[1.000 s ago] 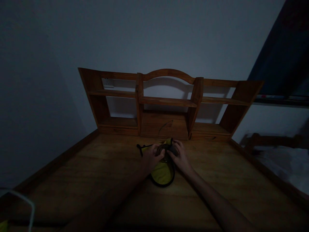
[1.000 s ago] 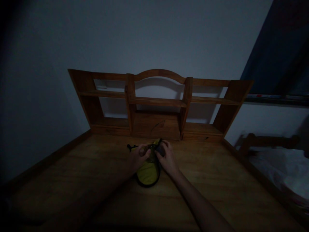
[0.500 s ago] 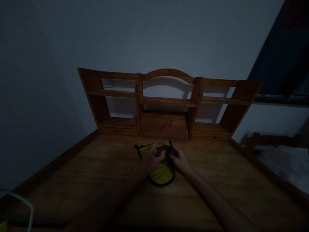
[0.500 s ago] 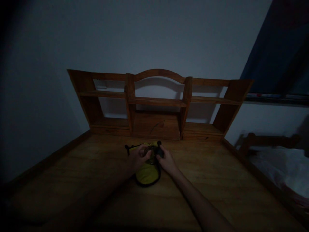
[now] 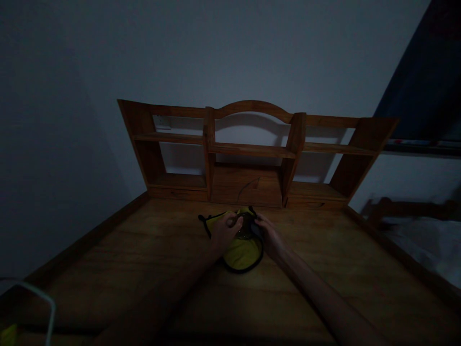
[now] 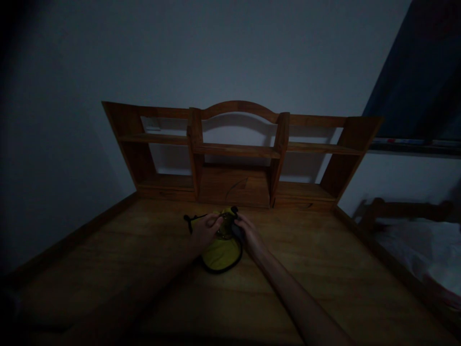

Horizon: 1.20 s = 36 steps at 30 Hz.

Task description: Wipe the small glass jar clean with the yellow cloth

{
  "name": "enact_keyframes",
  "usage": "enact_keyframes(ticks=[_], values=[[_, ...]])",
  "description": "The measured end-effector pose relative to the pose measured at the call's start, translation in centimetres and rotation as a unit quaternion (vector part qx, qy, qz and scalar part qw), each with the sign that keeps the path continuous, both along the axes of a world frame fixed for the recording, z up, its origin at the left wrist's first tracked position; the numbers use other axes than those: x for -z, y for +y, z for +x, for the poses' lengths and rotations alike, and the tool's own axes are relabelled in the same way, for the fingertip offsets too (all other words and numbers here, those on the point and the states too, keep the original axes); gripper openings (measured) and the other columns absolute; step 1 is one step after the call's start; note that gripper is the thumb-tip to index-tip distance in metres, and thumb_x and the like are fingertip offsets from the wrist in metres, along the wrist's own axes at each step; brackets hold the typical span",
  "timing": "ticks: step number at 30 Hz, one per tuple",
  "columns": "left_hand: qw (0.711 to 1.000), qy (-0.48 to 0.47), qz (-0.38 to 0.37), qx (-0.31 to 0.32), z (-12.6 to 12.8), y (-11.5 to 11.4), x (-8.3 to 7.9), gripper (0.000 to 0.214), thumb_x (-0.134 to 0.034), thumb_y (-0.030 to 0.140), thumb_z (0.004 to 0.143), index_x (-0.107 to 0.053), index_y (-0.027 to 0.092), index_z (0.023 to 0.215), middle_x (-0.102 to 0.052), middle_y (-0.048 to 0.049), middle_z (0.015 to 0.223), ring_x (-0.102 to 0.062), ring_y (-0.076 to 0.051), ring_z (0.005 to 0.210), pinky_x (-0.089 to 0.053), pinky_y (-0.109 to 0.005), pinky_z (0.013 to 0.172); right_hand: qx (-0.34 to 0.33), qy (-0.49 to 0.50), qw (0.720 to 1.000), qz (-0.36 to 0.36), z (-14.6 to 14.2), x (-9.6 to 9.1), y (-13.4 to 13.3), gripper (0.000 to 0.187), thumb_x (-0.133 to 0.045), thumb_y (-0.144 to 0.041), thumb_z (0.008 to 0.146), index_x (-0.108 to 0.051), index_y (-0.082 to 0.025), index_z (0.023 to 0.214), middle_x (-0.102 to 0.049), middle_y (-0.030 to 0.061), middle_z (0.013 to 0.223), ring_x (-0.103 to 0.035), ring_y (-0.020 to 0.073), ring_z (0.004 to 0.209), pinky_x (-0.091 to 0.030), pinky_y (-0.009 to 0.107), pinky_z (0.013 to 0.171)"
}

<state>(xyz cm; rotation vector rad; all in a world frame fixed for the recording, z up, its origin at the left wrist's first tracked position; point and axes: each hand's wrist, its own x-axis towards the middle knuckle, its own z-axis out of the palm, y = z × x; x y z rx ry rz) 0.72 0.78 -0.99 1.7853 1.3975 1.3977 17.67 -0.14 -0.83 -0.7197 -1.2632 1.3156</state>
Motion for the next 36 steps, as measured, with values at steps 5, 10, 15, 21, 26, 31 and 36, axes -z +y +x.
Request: enact_keyframes(ticks=[5, 10, 15, 21, 26, 31, 36], values=[[1.0, 0.015, -0.005, 0.015, 0.0, -0.1, -0.1, 0.034, -0.055, 0.05, 0.082, -0.065, 0.018, 0.088, -0.066, -0.0002, 0.069, -0.061, -0.015, 0.062, -0.044, -0.024, 0.057, 0.071, -0.159, 0.981, 0.086, 0.9, 1.5, 0.7, 0.046, -0.063, -0.035, 0.082, -0.058, -0.027, 0.127, -0.059, 0.0037, 0.132, -0.054, 0.0246, 0.121, -0.043, 0.044, 0.103], [0.998, 0.047, -0.021, 0.035, 0.1, -0.4, -0.3, 0.033, -0.055, 0.05, 0.082, -0.065, 0.019, 0.088, -0.066, 0.001, 0.067, -0.061, -0.014, 0.058, -0.043, -0.023, 0.056, 0.099, -0.275, 0.942, 0.167, 1.4, 1.2, 0.3, 0.047, -0.057, -0.03, 0.087, -0.052, -0.029, 0.133, -0.056, 0.0034, 0.135, -0.052, 0.0235, 0.125, -0.038, 0.043, 0.108], [0.997, 0.071, -0.009, 0.029, 0.2, -0.6, -0.2, 0.032, -0.057, 0.05, 0.081, -0.064, 0.02, 0.09, -0.068, 0.0005, 0.07, -0.063, -0.015, 0.064, -0.043, -0.024, 0.059, 0.124, -0.319, 0.919, 0.193, 1.5, 1.0, -0.1, 0.05, -0.054, -0.022, 0.086, -0.049, -0.027, 0.135, -0.057, 0.0053, 0.133, -0.053, 0.0232, 0.123, -0.04, 0.042, 0.107], [0.996, 0.079, -0.023, 0.018, 0.2, -0.8, -0.6, 0.031, -0.056, 0.05, 0.081, -0.065, 0.02, 0.084, -0.067, 0.0001, 0.067, -0.062, -0.016, 0.062, -0.041, -0.025, 0.057, 0.14, -0.354, 0.911, 0.161, 1.3, 1.0, -0.5, 0.038, -0.05, -0.023, 0.088, -0.05, -0.02, 0.126, -0.067, 0.0078, 0.111, -0.065, 0.0223, 0.097, -0.051, 0.038, 0.088], [0.998, 0.064, -0.027, 0.012, 0.1, -0.4, -0.4, 0.035, -0.054, 0.053, 0.082, -0.065, 0.019, 0.082, -0.064, 0.0006, 0.062, -0.059, -0.015, 0.057, -0.038, -0.025, 0.052, 0.134, -0.364, 0.908, 0.162, 1.0, 0.3, -0.9, 0.029, -0.041, -0.031, 0.095, -0.06, -0.02, 0.114, -0.07, 0.0086, 0.103, -0.066, 0.024, 0.096, -0.05, 0.035, 0.086], [0.998, 0.029, -0.047, 0.02, 0.0, -0.2, -0.1, 0.038, -0.051, 0.055, 0.082, -0.066, 0.019, 0.084, -0.064, 0.0009, 0.061, -0.057, -0.014, 0.051, -0.037, -0.024, 0.047, 0.148, -0.345, 0.915, 0.15, 0.8, 0.2, -0.9, 0.033, -0.038, -0.035, 0.097, -0.064, -0.021, 0.112, -0.071, 0.0079, 0.102, -0.067, 0.0251, 0.092, -0.05, 0.035, 0.086], [0.997, 0.0, -0.071, 0.033, -0.1, 0.0, -0.1, 0.04, -0.048, 0.054, 0.084, -0.067, 0.019, 0.086, -0.068, -0.0011, 0.069, -0.06, -0.015, 0.055, -0.041, -0.024, 0.048, 0.145, -0.298, 0.931, 0.152, 0.7, 0.3, -0.7, 0.034, -0.042, -0.036, 0.096, -0.064, -0.021, 0.116, -0.07, 0.0069, 0.111, -0.065, 0.0248, 0.101, -0.05, 0.037, 0.09]])
